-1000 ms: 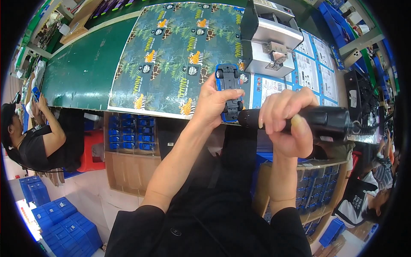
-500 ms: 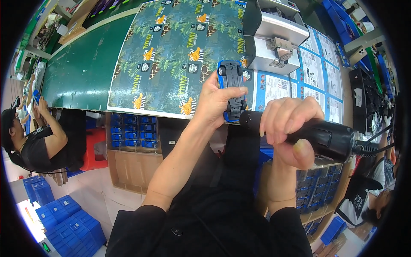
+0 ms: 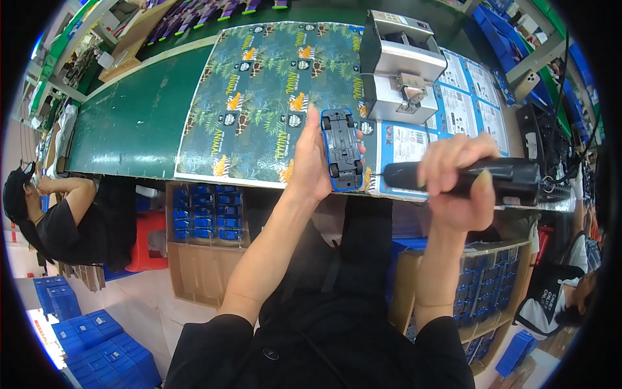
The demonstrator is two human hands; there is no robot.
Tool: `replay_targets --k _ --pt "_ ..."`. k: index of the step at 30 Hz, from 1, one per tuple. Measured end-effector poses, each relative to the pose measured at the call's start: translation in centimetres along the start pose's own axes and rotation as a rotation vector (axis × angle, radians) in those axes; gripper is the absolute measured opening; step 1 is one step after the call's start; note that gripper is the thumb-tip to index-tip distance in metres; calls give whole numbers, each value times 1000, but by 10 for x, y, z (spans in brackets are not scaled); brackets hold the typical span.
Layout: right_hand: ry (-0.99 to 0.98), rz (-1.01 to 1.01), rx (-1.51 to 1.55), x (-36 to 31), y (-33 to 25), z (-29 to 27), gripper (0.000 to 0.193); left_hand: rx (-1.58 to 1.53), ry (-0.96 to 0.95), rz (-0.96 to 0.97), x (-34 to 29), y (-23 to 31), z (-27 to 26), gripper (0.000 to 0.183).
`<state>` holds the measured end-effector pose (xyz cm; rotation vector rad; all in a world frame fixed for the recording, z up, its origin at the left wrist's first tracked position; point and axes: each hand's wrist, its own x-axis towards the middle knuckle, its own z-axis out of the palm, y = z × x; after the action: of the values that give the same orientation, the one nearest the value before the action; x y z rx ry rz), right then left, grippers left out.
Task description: The person assembles toy cars by driving screws into the underside of each car with an electric screwdriver and sliding the cars down the table.
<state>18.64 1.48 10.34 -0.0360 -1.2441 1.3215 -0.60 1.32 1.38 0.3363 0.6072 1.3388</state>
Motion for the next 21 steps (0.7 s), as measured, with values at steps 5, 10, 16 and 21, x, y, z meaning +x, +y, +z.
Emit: replay_targets --k 5,10,16,21 --pt "357 44 -415 -9 9 -37 10 -80 -79 -55 -5 10 -3 81" --pt "482 18 -413 -7 19 -48 11 -6 -240 -96 4 39 -27 88" --pt "461 23 -409 -20 18 -52 11 1933 -138 959 -7 118 -41 74" --pt "436 11 -448 -18 18 -56 10 2561 -420 781 -35 204 -107 80"
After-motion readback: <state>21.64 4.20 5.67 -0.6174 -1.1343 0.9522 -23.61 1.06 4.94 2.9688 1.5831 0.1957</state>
